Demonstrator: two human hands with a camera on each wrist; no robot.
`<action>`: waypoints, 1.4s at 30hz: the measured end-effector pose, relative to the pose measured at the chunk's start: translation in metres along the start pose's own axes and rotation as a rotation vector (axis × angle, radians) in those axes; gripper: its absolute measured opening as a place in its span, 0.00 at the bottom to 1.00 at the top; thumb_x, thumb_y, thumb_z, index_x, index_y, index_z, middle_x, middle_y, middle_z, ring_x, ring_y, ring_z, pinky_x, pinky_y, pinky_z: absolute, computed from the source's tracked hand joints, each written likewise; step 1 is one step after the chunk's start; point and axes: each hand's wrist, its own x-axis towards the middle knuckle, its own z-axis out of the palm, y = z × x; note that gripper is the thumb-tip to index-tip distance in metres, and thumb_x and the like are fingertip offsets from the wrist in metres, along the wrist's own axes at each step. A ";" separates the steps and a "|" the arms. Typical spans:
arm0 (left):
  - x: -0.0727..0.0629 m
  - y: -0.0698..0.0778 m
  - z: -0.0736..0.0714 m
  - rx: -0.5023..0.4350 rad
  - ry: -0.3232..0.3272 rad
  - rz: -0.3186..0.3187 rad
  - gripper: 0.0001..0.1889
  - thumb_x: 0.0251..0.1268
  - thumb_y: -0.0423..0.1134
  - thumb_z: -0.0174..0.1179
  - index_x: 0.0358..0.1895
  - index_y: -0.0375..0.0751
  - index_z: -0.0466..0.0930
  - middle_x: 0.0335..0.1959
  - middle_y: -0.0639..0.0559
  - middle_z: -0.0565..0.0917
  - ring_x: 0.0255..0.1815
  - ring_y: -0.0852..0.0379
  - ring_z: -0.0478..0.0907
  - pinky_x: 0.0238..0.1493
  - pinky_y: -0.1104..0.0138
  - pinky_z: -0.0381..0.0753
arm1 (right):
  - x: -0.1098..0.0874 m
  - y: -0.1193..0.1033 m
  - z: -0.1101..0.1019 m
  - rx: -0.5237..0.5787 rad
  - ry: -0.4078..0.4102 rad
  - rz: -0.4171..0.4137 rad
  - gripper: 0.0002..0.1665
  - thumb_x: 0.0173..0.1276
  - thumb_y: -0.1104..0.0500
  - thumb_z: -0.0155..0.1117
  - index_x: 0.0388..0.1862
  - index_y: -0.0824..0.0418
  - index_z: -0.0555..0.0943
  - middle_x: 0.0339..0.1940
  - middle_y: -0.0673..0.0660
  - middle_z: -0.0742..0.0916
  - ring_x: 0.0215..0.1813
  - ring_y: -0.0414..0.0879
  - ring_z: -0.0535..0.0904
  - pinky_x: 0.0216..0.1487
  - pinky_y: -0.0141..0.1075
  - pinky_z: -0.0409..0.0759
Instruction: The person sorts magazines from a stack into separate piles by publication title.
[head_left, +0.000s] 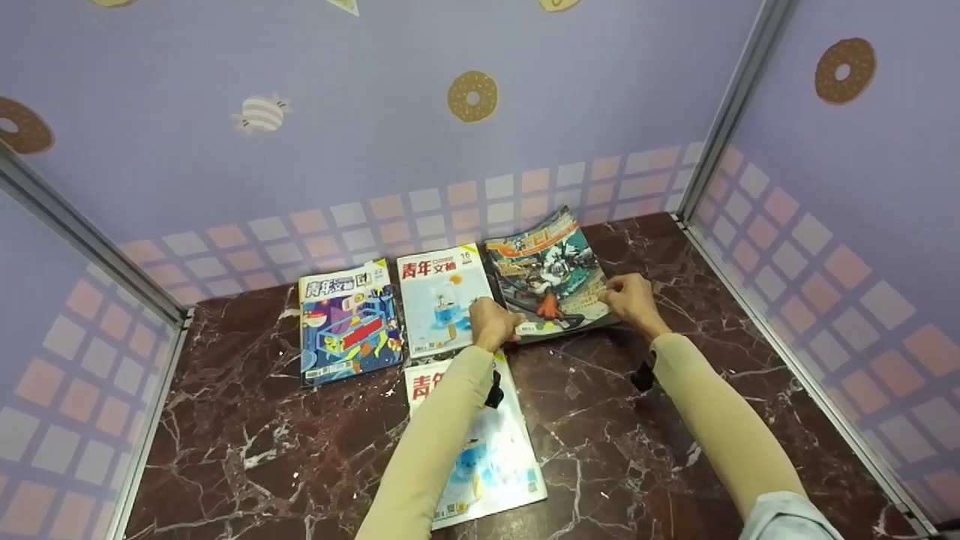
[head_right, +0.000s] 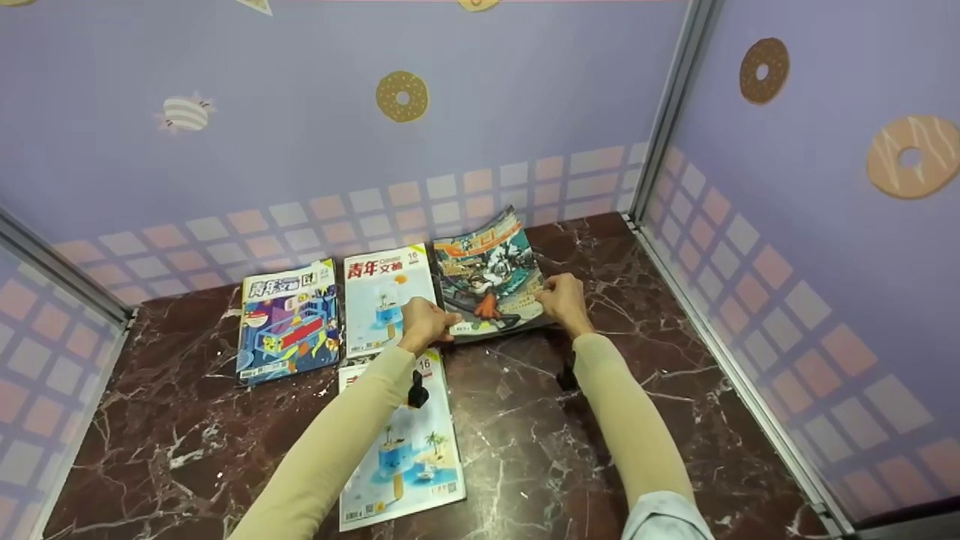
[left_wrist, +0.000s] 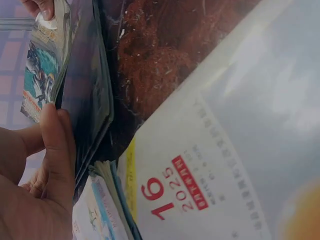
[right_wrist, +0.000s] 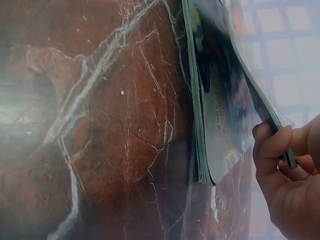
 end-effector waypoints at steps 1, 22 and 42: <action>0.008 -0.006 0.005 0.021 0.009 -0.001 0.10 0.55 0.34 0.81 0.25 0.38 0.88 0.22 0.45 0.90 0.10 0.57 0.84 0.18 0.66 0.85 | 0.001 0.001 0.001 -0.008 -0.005 0.006 0.09 0.73 0.62 0.71 0.38 0.69 0.91 0.30 0.57 0.89 0.28 0.43 0.76 0.33 0.35 0.74; 0.005 -0.015 0.030 0.194 0.153 0.225 0.13 0.57 0.33 0.76 0.17 0.42 0.86 0.06 0.53 0.80 0.05 0.60 0.78 0.23 0.67 0.86 | 0.063 0.084 0.045 -0.088 0.162 0.011 0.12 0.58 0.57 0.77 0.18 0.58 0.88 0.16 0.50 0.86 0.26 0.49 0.77 0.32 0.43 0.76; 0.004 -0.025 0.041 0.370 0.250 0.298 0.18 0.71 0.34 0.65 0.18 0.45 0.77 0.34 0.37 0.93 0.41 0.39 0.93 0.41 0.47 0.91 | 0.050 0.101 0.058 -0.125 0.199 -0.076 0.13 0.64 0.55 0.75 0.37 0.66 0.93 0.35 0.65 0.95 0.40 0.64 0.91 0.49 0.61 0.87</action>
